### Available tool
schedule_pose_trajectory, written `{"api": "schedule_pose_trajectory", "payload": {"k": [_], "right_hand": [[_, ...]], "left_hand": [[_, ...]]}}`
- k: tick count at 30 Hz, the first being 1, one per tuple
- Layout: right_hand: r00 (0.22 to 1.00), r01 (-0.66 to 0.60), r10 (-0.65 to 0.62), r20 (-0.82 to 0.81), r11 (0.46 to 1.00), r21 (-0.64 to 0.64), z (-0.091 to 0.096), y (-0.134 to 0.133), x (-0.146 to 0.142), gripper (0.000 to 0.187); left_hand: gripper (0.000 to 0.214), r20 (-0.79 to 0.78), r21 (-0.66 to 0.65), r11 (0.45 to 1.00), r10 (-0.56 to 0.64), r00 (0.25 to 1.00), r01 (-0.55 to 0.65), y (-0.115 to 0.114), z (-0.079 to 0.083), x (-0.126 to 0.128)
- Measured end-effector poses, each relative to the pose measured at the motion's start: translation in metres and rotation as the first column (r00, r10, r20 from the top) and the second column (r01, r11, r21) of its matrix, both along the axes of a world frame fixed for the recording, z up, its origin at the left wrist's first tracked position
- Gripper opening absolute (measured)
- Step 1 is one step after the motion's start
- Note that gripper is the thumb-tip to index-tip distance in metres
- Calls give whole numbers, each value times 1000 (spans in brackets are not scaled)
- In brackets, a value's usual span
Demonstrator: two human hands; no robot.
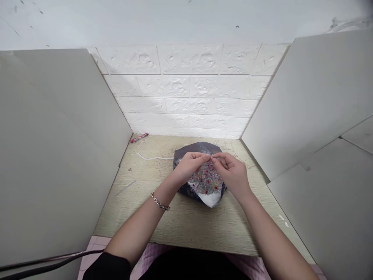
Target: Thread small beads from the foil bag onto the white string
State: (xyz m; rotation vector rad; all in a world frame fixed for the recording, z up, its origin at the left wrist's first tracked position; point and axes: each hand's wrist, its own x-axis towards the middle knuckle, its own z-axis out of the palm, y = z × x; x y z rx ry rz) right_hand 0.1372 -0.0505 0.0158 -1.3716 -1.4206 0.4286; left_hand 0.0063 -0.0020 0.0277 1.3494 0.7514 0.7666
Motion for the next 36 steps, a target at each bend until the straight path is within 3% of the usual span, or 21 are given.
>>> {"api": "schedule_pose_trajectory", "payload": {"k": [7,16,25,29,32,34,36], "right_hand": [[999,17,-18,45,999,38,0,-2,-1,16],[952,49,-105,287,979,197,5,-5,1,14],[951,-28,-44,305,973,227,2,-4,4,17],[980,-8,-26,196,986,168,1,-5,2,17],[999,-28,30,-36,998,51,1,-4,0,17],[965,-100,91,-244,995,-25,0,-2,0,18],[874,-216,161,-459,974,-68,1,0,0,20]], "left_hand": [[31,26,3,1000,-9,1000,9,0,-4,0],[28,60,0,999,-43,997,43,-3,0,0],[35,59,71,996,-60,996,55,-1,-3,-1],[33,62,77,996,-52,997,47,-1,-3,-1],[30,59,72,997,-42,997,37,-2,-2,0],[28,49,53,998,-37,998,34,-2,-1,0],[28,60,15,999,-38,997,37,-3,0,0]]}}
